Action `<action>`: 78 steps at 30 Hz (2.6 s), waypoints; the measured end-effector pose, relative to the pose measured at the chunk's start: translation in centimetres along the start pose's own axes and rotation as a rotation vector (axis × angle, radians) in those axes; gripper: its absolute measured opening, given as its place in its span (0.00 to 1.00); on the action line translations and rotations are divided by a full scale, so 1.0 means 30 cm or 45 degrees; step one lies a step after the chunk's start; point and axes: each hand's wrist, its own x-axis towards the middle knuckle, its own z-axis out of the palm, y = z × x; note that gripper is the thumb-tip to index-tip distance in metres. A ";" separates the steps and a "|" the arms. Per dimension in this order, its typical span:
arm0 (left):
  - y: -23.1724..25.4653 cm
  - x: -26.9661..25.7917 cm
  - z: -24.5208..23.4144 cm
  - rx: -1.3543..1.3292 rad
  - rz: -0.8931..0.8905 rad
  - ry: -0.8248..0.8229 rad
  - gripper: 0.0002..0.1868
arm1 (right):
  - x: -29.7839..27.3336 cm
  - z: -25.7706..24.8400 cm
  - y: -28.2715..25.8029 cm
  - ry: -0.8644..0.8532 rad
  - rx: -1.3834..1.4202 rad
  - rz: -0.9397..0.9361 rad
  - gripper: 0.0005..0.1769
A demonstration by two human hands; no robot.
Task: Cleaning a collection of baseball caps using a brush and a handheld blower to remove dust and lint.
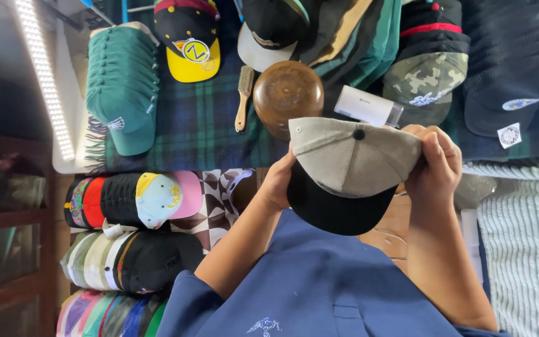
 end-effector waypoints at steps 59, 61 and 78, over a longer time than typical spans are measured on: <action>1.286 0.507 -1.047 2.044 0.402 1.661 0.33 | 0.572 0.992 1.699 -0.320 -1.371 1.108 0.40; 1.270 0.511 -1.034 2.116 0.365 1.715 0.34 | 0.563 0.975 1.704 -0.360 -1.372 1.111 0.40; 1.296 0.502 -1.060 2.031 0.497 1.552 0.40 | 0.553 0.942 1.723 -0.445 -1.264 1.251 0.40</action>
